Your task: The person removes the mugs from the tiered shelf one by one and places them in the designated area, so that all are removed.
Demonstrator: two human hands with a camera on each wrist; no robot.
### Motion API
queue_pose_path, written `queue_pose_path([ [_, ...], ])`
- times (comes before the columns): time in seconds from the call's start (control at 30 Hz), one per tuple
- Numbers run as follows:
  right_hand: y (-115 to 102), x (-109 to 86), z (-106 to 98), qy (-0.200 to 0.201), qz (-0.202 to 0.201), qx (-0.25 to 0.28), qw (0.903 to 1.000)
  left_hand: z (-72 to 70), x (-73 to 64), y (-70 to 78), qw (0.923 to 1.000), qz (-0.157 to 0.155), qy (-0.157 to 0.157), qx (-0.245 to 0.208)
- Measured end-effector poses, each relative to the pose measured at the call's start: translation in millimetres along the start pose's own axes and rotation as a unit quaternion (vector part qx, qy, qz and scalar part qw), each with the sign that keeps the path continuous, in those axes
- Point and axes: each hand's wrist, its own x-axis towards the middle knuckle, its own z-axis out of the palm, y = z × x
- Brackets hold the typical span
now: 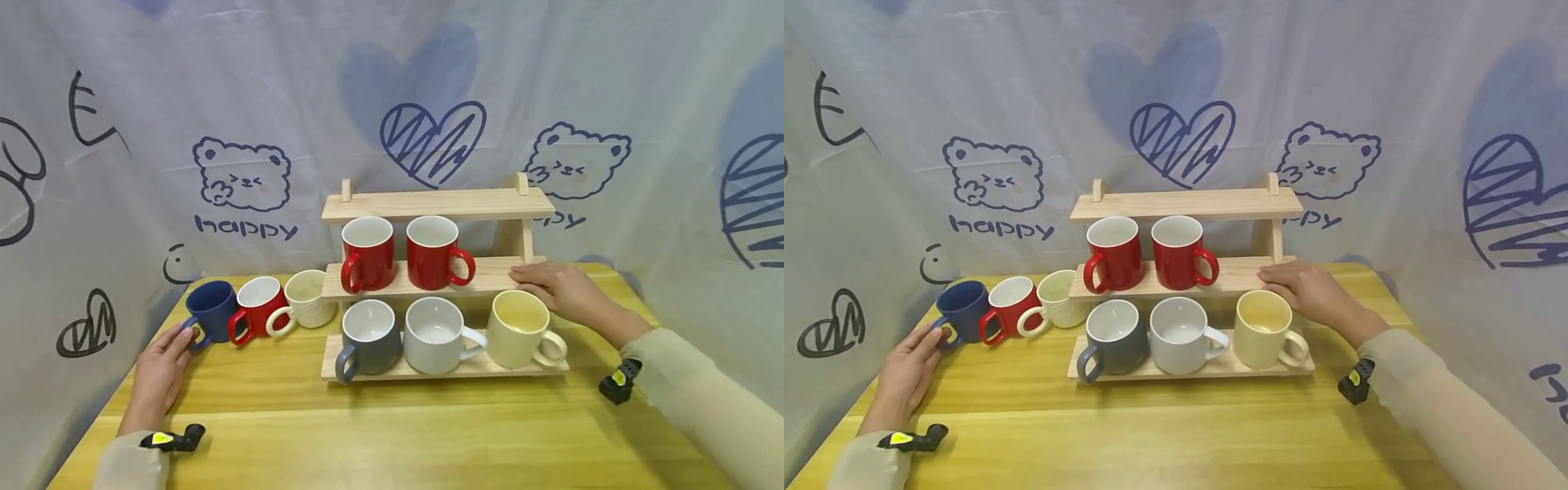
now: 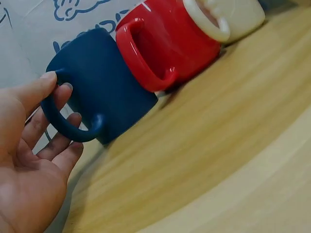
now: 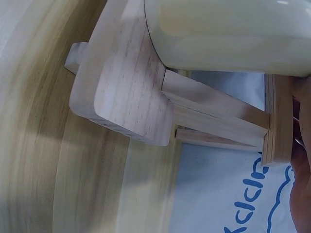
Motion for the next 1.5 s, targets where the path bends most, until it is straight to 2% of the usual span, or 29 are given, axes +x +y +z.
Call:
queue_pose_path([
  [0.17, 2, 1.5, 0, 0.002, 0.003, 0.003, 1.0, 1.5, 1.7, 5.2, 0.9964, 0.002, 0.029, 0.079],
  [0.4, 3, 0.5, -1, -0.007, 0.019, 0.008, 0.9998, 7.7, 2.9, 15.5, 0.9809, -0.025, 0.058, 0.184],
  [0.6, 5, 1.7, -5, -0.018, 0.033, 0.007, 0.9993, 18.2, 2.8, 29.7, 0.972, 0.009, 0.089, 0.217],
  [0.67, 5, 1.7, -7, -0.023, 0.037, 0.006, 0.9991, 21.7, 1.5, 34.9, 0.9662, 0.019, 0.102, 0.236],
  [0.77, 6, 0.7, -8, -0.023, 0.033, 0.006, 0.9992, 26.8, 0.0, 41.7, 0.9511, 0.024, 0.114, 0.286],
  [0.83, 6, -0.4, -8, -0.018, 0.025, 0.006, 0.9995, 30.2, -0.8, 44.6, 0.9445, 0.026, 0.12, 0.304],
  [0.9, 7, -1.5, -7, -0.012, 0.015, 0.006, 0.9998, 33.4, -1.9, 46.6, 0.9465, 0.028, 0.126, 0.296],
  [0.97, 8, -2.1, -6, -0.009, 0.005, 0.005, 0.9999, 35.9, -3.8, 48.1, 0.9578, 0.029, 0.131, 0.254],
  [1.07, 10, -2.3, -2, -0.006, -0.008, 0.002, 0.9999, 38.9, -7.9, 49.6, 0.9686, 0.035, 0.139, 0.203],
  [1.13, 10, -2.3, 0, -0.004, -0.014, 0.0, 0.9999, 41.7, -10.3, 50.2, 0.9695, 0.04, 0.138, 0.198],
  [1.23, 11, -3.1, 2, -0.002, -0.019, -0.005, 0.9998, 47.6, -13.5, 52.5, 0.9651, 0.047, 0.114, 0.231],
  [1.33, 11, -4.8, 1, -0.002, -0.013, -0.008, 0.9999, 55.2, -13.5, 57.3, 0.9523, 0.063, 0.071, 0.29],
  [1.47, 13, -3.4, 1, 0.003, -0.004, -0.004, 1.0, 68.0, -12.3, 67.0, 0.9173, 0.085, 0.016, 0.389],
  [1.5, 13, -2.3, 1, 0.005, -0.003, -0.003, 1.0, 72.4, -12.0, 69.8, 0.9107, 0.088, 0.005, 0.403],
])
